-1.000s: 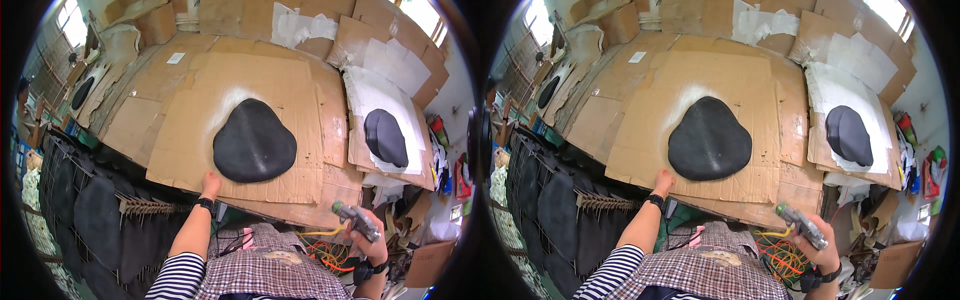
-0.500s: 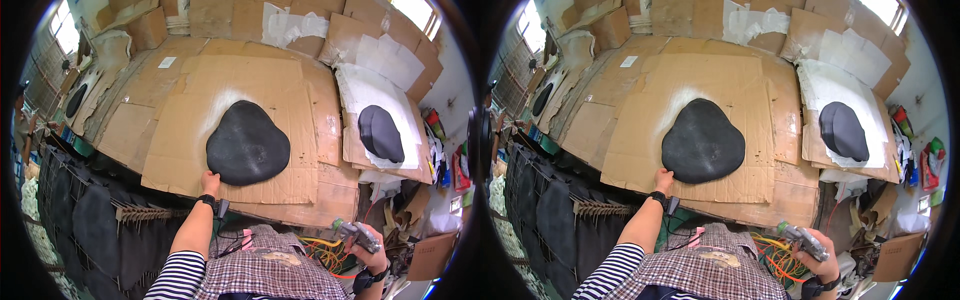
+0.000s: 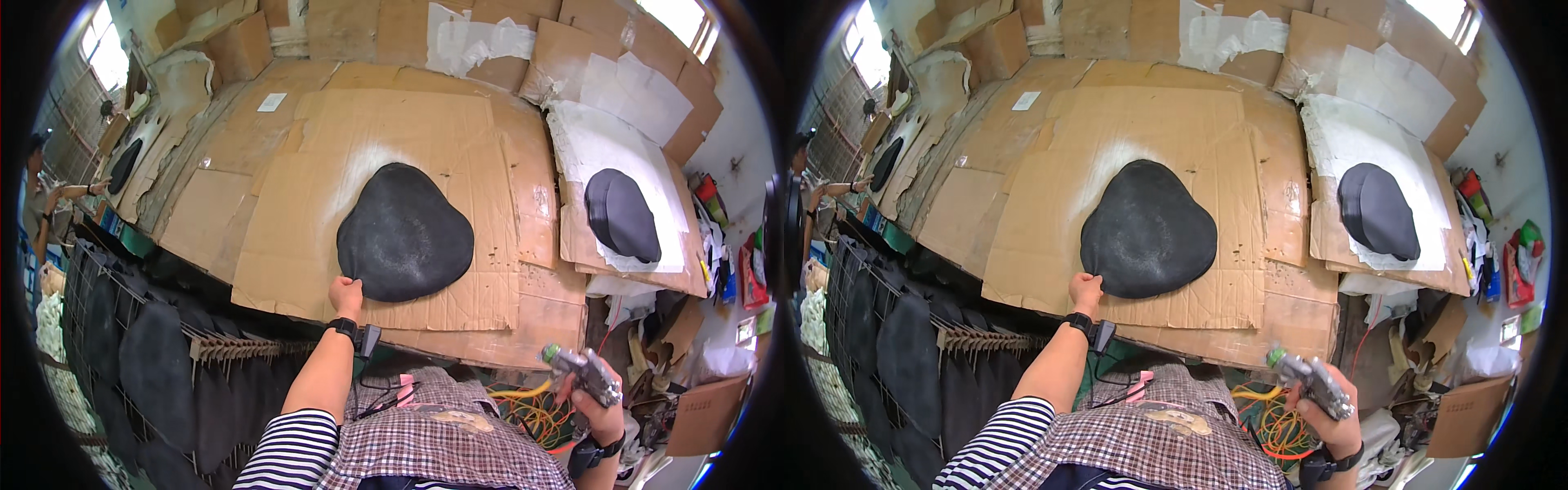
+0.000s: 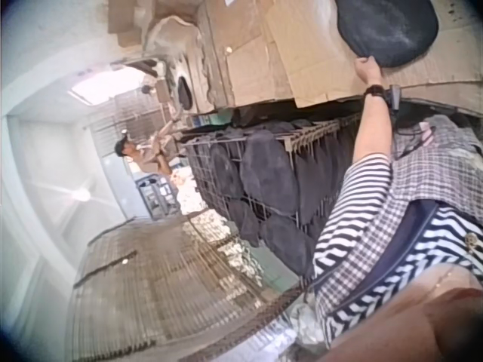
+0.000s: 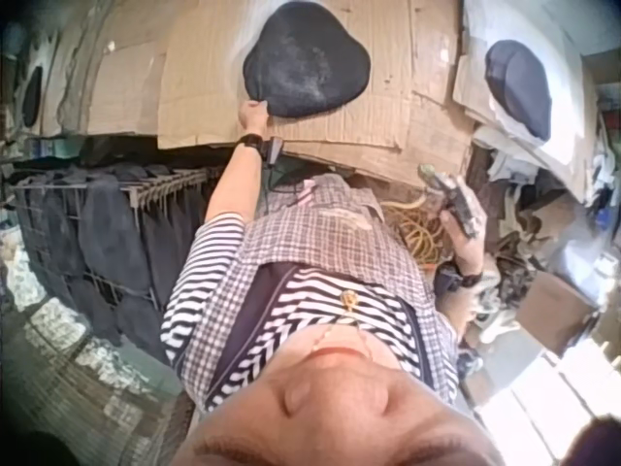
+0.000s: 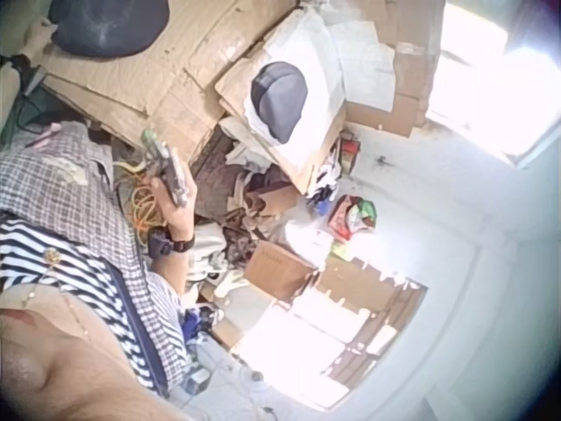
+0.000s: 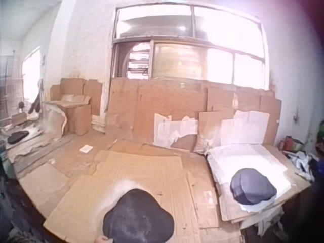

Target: The person repeatedly picks up black, heart-shaped parts from a cardboard surface, sprays them with a handheld spray gun, and places them onto a wire rack. The process is performed one at a time in a repetitive loop throughout the video.

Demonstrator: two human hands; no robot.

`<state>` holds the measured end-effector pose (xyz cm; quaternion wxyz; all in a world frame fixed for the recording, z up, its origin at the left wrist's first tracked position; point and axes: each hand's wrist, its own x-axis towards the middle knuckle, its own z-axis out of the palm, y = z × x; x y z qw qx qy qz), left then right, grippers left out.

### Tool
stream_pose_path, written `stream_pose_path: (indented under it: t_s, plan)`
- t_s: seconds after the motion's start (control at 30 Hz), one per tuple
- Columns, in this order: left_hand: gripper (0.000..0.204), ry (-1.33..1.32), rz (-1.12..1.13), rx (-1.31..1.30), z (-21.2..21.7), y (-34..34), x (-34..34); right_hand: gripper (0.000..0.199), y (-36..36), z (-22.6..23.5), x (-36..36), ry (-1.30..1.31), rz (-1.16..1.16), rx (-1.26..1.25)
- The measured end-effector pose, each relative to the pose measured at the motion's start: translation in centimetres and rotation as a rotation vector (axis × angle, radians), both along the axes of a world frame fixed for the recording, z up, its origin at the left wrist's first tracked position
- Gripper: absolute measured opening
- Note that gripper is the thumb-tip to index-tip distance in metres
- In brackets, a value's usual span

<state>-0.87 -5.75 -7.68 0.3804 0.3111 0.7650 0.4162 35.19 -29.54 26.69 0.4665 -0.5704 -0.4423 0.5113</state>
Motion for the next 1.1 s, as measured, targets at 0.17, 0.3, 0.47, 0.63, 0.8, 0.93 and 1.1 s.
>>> stream_pose_path:
  t_s: [0.17,0.3,0.47,0.63,0.8,0.93,1.1]
  plan:
    - [0.015,-0.335,0.178,0.04,4.2,-0.6,1.3,0.057,1.8,-0.7,-1.2,-0.039,-0.162,0.069]
    - [0.017,-0.522,0.349,0.047,4.4,-0.6,1.7,0.059,1.6,-1.1,-1.1,0.002,-0.011,0.062]
    - [0.02,-0.792,0.301,0.014,3.6,-0.4,0.8,0.058,0.9,-1.0,-0.6,-0.06,-0.029,0.049]
    - [0.021,-0.85,0.271,-0.04,3.7,-0.4,1.8,0.058,1.2,-0.8,-1.4,0.03,-0.231,0.064]
    - [0.028,-0.863,0.136,0.101,7.1,0.3,3.4,0.051,1.6,-2.3,-1.5,0.05,-0.026,0.107]
    - [0.032,-0.982,0.038,0.387,16.8,1.6,3.3,0.052,1.1,-2.4,-1.1,-0.004,-0.006,0.042]
    - [0.021,-1.109,0.021,0.614,24.5,1.0,-1.8,0.057,0.2,-1.2,-0.2,-0.022,-0.071,0.027]
